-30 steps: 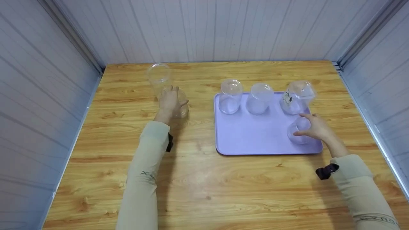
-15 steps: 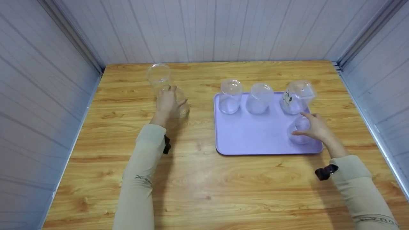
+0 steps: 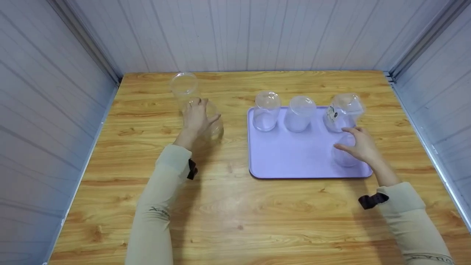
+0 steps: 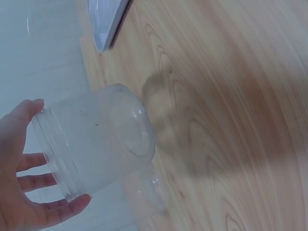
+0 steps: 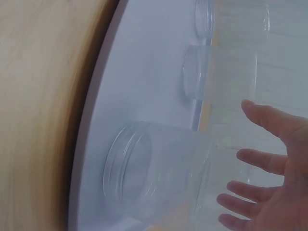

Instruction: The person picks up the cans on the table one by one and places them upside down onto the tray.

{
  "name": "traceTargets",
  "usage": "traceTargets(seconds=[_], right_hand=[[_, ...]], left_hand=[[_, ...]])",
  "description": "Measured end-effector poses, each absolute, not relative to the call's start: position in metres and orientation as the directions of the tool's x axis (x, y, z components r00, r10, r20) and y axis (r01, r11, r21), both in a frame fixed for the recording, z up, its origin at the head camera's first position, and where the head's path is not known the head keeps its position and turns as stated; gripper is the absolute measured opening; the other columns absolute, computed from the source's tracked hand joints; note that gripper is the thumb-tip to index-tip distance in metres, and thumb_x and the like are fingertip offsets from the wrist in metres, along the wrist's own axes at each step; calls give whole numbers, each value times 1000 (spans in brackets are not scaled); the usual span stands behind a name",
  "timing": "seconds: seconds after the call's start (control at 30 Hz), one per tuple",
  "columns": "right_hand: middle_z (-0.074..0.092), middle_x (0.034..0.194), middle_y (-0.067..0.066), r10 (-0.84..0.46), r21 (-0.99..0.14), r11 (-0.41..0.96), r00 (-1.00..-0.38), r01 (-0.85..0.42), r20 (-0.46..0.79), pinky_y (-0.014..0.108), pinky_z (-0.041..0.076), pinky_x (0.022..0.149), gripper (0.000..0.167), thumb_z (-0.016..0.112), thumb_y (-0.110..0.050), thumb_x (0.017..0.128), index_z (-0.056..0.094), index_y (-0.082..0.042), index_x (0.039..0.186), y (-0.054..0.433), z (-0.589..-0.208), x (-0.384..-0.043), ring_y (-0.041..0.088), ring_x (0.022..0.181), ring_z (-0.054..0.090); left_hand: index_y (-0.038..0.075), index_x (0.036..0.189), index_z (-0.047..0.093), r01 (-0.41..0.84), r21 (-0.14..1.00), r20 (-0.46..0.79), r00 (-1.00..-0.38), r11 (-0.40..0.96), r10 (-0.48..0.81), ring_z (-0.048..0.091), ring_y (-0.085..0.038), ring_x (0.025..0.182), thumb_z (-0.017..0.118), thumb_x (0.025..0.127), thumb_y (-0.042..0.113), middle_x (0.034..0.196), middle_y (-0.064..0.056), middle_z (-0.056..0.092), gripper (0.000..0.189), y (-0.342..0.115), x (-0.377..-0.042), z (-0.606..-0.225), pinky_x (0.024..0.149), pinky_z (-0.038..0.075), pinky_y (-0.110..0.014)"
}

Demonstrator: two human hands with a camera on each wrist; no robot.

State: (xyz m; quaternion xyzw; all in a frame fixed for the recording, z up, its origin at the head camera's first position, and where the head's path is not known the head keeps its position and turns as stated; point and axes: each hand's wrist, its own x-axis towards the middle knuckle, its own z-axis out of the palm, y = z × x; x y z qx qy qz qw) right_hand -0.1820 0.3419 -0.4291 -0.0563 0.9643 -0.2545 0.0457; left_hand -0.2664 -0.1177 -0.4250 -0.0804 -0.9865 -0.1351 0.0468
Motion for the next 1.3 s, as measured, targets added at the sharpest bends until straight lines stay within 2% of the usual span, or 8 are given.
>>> traceTargets(seconds=[0.23,0.33,0.43,0.7,0.87,1.07,1.3], right_hand=[[43,117,31,-156,-542,826,-987,-155,43,55,29,90,58,68,-23,77,46,11,119,327,-432,-180,45,108,38],[44,117,29,-151,-553,817,-987,-161,63,53,31,89,57,68,-24,78,48,9,119,321,-435,-181,43,107,40],[45,118,29,-142,-562,812,-987,-157,70,52,33,87,56,68,-25,78,49,8,119,315,-438,-183,42,105,41],[45,115,29,-144,-614,770,-985,-172,95,51,36,84,54,68,-23,78,49,7,119,299,-441,-186,42,101,44],[45,116,28,-142,-649,742,-986,-167,92,51,37,85,54,68,-22,79,48,6,120,289,-442,-188,42,102,44],[45,119,27,-134,-701,695,-987,-160,93,51,39,84,53,68,-20,78,49,5,121,277,-443,-191,41,102,45],[47,121,24,-103,-776,613,-989,-151,111,51,42,82,50,68,-17,78,50,4,119,267,-449,-191,41,103,48]], left_hand=[[2,127,45,173,289,131,-981,942,140,42,-39,107,49,81,57,123,-19,44,72,-112,-259,-421,94,29,-48],[4,127,45,150,357,126,-986,922,111,41,-39,108,52,79,57,125,-18,43,72,-110,-254,-420,90,36,-47],[4,127,46,136,415,131,-987,900,89,43,-40,105,53,78,58,125,-17,42,73,-108,-250,-421,81,44,-46],[2,125,47,133,492,170,-984,860,55,47,-39,101,57,78,53,122,-17,45,70,-106,-239,-430,75,46,-46],[0,125,47,117,531,176,-984,839,26,45,-36,107,57,80,50,123,-17,45,68,-104,-233,-434,86,40,-46],[0,124,47,100,607,177,-984,789,-12,46,-36,103,55,80,51,122,-18,45,68,-100,-226,-438,83,42,-46],[-2,122,48,132,709,207,-978,692,-25,45,-31,111,57,81,48,119,-16,48,65,-94,-217,-450,93,36,-39]])
